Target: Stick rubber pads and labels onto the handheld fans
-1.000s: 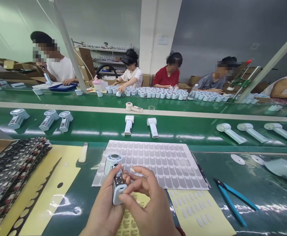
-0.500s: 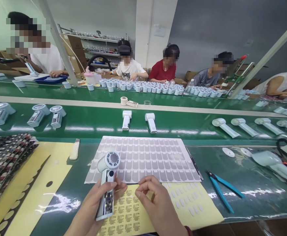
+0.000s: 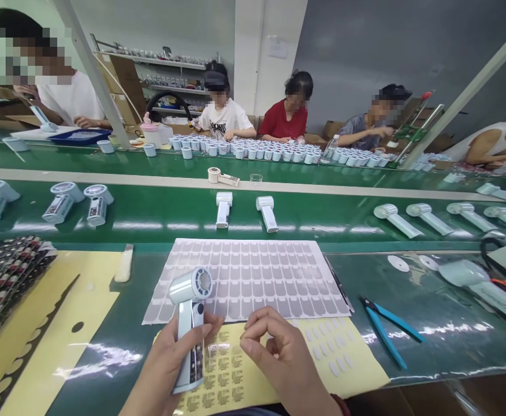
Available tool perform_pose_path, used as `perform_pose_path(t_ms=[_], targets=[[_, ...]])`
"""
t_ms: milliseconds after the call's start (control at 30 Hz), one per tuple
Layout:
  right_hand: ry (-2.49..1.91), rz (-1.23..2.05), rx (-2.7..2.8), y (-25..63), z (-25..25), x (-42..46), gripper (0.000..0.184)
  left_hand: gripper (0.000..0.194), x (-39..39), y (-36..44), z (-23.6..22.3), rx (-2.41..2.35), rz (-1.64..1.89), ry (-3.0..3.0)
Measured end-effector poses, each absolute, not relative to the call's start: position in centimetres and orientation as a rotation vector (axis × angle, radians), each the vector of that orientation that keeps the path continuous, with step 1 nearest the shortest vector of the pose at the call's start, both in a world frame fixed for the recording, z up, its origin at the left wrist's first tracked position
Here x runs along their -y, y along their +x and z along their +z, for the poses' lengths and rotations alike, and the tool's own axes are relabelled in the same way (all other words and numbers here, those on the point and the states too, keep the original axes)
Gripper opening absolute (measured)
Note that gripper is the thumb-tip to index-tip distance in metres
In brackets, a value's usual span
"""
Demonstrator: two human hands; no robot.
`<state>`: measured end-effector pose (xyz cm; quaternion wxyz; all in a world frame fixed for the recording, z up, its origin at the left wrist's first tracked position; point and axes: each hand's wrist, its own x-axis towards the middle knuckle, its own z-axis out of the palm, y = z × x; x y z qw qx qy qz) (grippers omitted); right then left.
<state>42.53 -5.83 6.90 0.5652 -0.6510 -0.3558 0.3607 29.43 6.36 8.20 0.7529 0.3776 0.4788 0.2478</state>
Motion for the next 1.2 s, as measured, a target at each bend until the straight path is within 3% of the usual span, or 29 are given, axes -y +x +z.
perform_pose_path(t_ms=[200,467,767,867,1000,1200], targets=[[-1.344,0.904,0.785,42.1,10.4,4.8,0.007,0.041,-6.2,30.9,10.0,-0.951,0.571,0.756],[-1.483,0.905,0.849,42.0,11.7,2.6,0.009,0.022,-6.6,32.9,10.9,-0.925,0.649,0.66],[-1.581,0.669,1.003,42.3,11.1,2.1,0.012,0.021,-6.8,33.6,11.5,-0.909,0.594,0.606],[-1.55,0.625,0.995,42.8,11.0,2.0,0.014,0.029,-6.6,33.4,11.7,-0.832,0.571,0.664],[-1.334,0.763,0.78,43.9,10.8,1.7,0.011,0.059,-6.5,33.6,12.0,-0.739,0.483,0.802],[-1.214,0.624,0.659,44.8,10.9,1.0,0.014,0.074,-8.9,35.2,12.0,-0.722,0.419,1.03]])
